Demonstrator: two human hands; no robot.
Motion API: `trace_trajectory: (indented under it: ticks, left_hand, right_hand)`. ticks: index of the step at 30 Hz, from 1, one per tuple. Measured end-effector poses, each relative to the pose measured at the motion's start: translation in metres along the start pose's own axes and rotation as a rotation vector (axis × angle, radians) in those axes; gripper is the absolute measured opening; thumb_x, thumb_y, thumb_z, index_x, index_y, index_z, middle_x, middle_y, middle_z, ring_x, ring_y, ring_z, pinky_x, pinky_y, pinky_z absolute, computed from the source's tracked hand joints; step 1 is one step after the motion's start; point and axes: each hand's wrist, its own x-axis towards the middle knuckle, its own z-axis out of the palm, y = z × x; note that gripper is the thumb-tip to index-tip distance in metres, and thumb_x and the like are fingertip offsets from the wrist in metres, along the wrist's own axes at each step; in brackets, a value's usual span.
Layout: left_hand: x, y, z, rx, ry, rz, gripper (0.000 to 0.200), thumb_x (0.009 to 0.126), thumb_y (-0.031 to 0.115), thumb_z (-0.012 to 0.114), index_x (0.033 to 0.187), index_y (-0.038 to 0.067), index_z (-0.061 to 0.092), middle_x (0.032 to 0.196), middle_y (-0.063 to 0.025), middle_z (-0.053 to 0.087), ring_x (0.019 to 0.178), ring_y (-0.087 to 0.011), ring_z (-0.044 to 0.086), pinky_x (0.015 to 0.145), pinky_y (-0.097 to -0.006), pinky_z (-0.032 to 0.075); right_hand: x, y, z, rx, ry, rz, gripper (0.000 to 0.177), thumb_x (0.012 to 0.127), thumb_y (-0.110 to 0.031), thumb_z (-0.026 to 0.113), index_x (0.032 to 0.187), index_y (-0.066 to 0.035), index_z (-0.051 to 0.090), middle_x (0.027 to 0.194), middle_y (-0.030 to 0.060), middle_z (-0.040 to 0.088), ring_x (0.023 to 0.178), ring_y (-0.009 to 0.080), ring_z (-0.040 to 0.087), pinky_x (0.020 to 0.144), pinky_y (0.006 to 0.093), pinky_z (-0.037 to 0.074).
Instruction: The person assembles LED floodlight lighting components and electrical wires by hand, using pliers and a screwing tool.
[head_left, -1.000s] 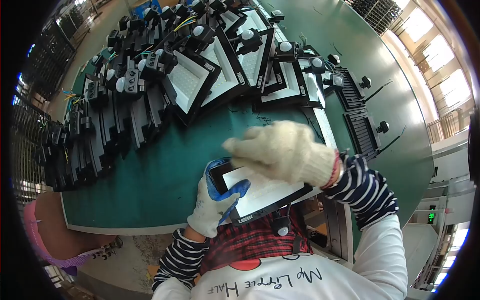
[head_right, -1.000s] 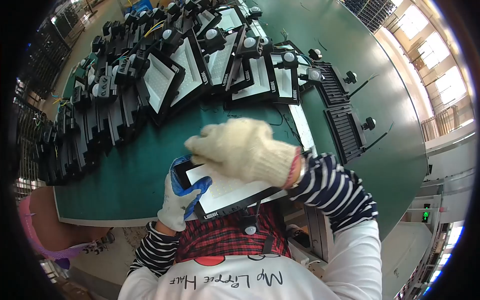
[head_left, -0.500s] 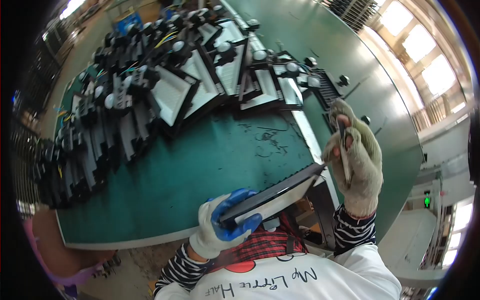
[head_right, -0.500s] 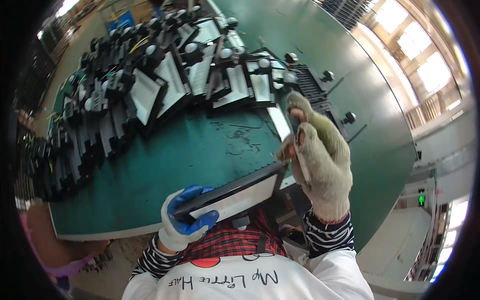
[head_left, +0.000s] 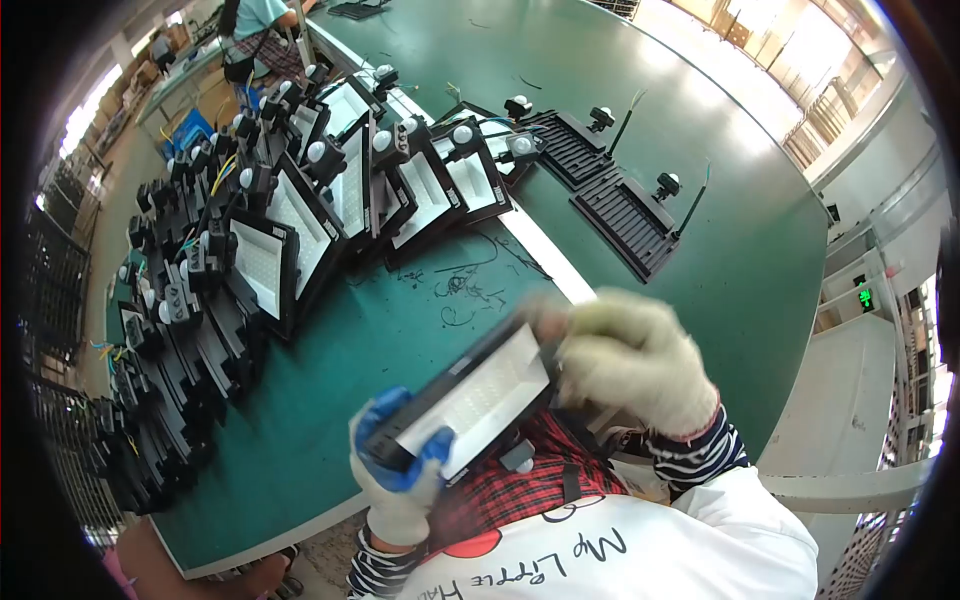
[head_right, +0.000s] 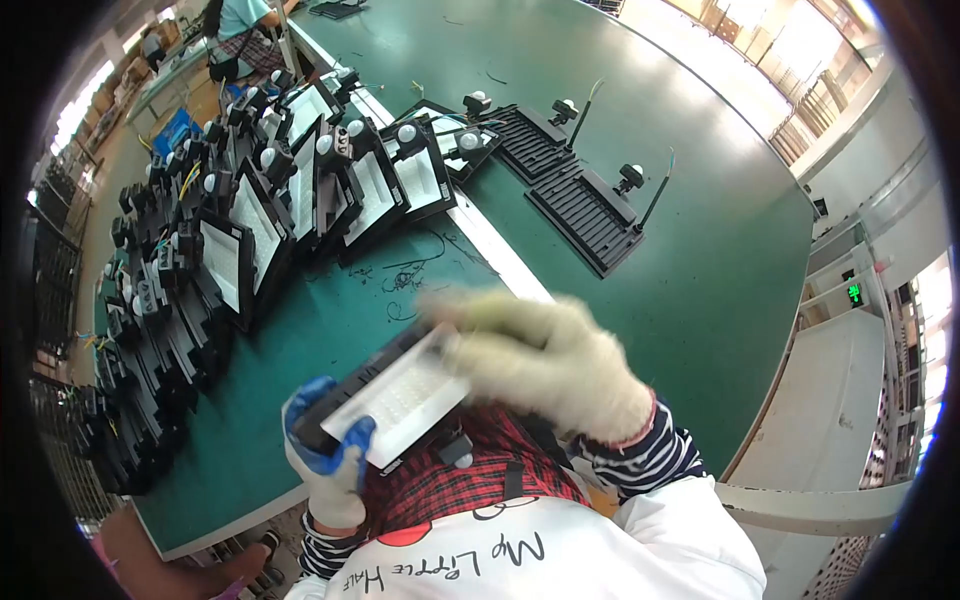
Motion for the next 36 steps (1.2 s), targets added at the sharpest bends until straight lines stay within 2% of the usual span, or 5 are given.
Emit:
trace_trajectory:
  ticks: [17, 22, 28, 32, 36]
  left_hand:
    - [0.03, -0.03, -0.023, -0.089, 0.07, -0.228, 0.052, 0.078, 0.016, 0.085, 0.12, -0.002, 0.06, 0.109, -0.0093, 0.065, 0.096, -0.018, 0.065, 0.086, -0.0307, 0.055]
    - [0.028, -0.042, -0.028, 0.002, 0.049, -0.205, 0.057, 0.077, 0.021, 0.088, 0.121, -0.002, 0.059, 0.112, -0.0093, 0.065, 0.099, -0.0176, 0.064, 0.088, -0.0311, 0.054]
    - [0.025, -0.04, -0.026, -0.237, 0.068, -0.312, 0.059, 0.082, 0.029, 0.082, 0.126, -0.001, 0.055, 0.116, -0.009, 0.063, 0.106, -0.0183, 0.063, 0.094, -0.0323, 0.052]
    - [0.032, -0.039, -0.029, -0.188, 0.006, -0.409, 0.069, 0.078, 0.034, 0.084, 0.13, 0.0, 0.053, 0.121, -0.0106, 0.062, 0.111, -0.0209, 0.062, 0.1, -0.0335, 0.05]
    - [0.034, -0.036, -0.025, -0.207, 0.032, -0.352, 0.048, 0.084, 0.014, 0.08, 0.123, -0.002, 0.058, 0.111, -0.0093, 0.066, 0.099, -0.0164, 0.065, 0.09, -0.03, 0.054]
  right_hand:
    - [0.119, 0.03, 0.0, -0.737, -0.135, -0.042, 0.029, 0.083, -0.036, 0.074, 0.074, -0.01, 0.064, 0.06, -0.0029, 0.055, 0.054, 0.0064, 0.052, 0.048, 0.0277, 0.044]
    - [0.137, 0.053, -0.009, -0.589, 0.298, 0.057, 0.028, 0.085, -0.035, 0.073, 0.079, -0.008, 0.066, 0.065, -0.001, 0.06, 0.057, 0.0069, 0.055, 0.051, 0.0252, 0.045]
    - [0.118, 0.031, -0.016, -0.272, 0.056, 0.436, 0.041, 0.095, -0.04, 0.065, 0.103, 0.0, 0.069, 0.076, 0.0018, 0.065, 0.063, 0.0064, 0.059, 0.057, 0.0234, 0.048]
    - [0.115, 0.074, -0.022, -0.417, -0.117, -0.294, 0.033, 0.094, -0.03, 0.071, 0.112, -0.002, 0.07, 0.081, 0.0045, 0.071, 0.063, 0.0065, 0.06, 0.056, 0.0227, 0.049]
    - [0.121, 0.043, -0.014, -0.679, -0.12, -0.121, 0.03, 0.093, -0.026, 0.073, 0.11, -0.002, 0.073, 0.087, 0.0081, 0.075, 0.074, 0.0076, 0.066, 0.065, 0.0233, 0.053]
